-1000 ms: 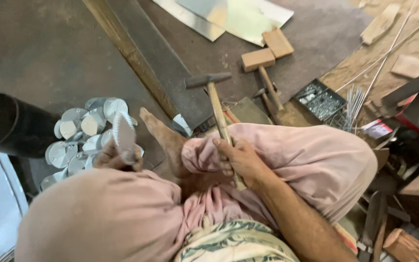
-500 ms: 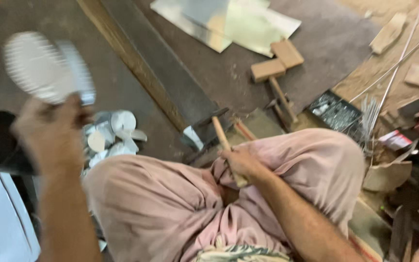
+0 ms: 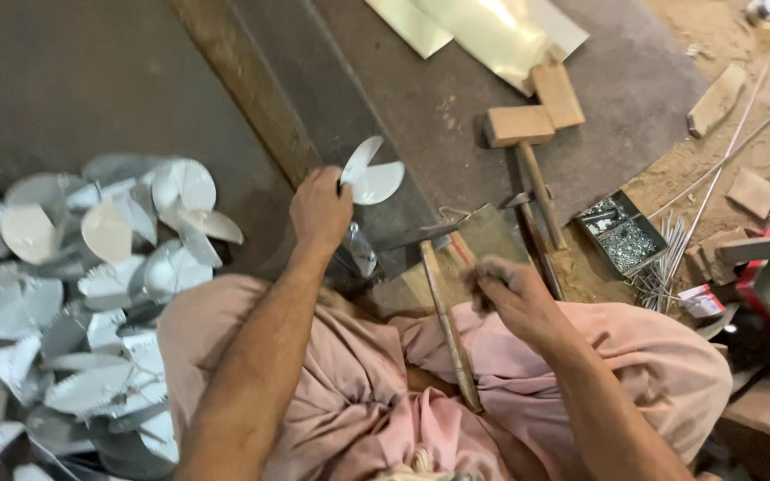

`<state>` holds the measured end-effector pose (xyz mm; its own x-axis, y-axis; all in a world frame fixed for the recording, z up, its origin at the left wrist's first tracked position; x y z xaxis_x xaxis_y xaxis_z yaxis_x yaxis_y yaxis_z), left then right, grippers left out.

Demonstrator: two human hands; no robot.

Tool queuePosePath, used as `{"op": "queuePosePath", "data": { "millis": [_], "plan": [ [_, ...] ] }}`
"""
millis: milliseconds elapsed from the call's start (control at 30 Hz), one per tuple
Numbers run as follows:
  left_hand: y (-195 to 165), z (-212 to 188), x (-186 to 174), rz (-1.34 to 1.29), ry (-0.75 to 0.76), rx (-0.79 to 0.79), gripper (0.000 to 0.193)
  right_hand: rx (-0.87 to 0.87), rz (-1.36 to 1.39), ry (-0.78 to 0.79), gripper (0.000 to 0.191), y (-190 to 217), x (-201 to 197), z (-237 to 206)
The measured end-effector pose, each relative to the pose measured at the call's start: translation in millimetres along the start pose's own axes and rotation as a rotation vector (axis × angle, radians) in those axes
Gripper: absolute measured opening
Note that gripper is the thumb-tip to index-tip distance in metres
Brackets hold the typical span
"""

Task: The person sits on the floor and hammers curved metal discs against a fixed metal stake, shaping each piece and setting it onto a growing pile of finished pieces. They pick up a new piece, reposition it on the stake, hammer it, and place it with the completed pile.

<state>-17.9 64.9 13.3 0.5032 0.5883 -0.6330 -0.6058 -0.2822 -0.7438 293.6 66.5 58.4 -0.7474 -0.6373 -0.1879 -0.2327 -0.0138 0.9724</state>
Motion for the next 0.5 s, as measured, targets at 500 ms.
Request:
{"op": "queuePosePath", "data": {
  "millis": [500],
  "plan": [
    [47.2, 29.2, 10.8, -0.601, 0.144, -0.661, 0.023, -0.303, -0.677, 0.039, 0.018, -4.9, 88.4, 185.6]
  ]
}}
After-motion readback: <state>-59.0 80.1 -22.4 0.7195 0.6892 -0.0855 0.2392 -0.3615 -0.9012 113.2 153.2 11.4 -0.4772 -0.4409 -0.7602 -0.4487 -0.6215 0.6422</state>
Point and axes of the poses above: each hand's wrist, its own z-axis towards the middle knuckle, its own x-axis out of the palm, y = z × x, the point moved 1 cm from there along z, towards the middle knuckle, and after that the axes turned 12 degrees about -x, right-handed, at the moved point
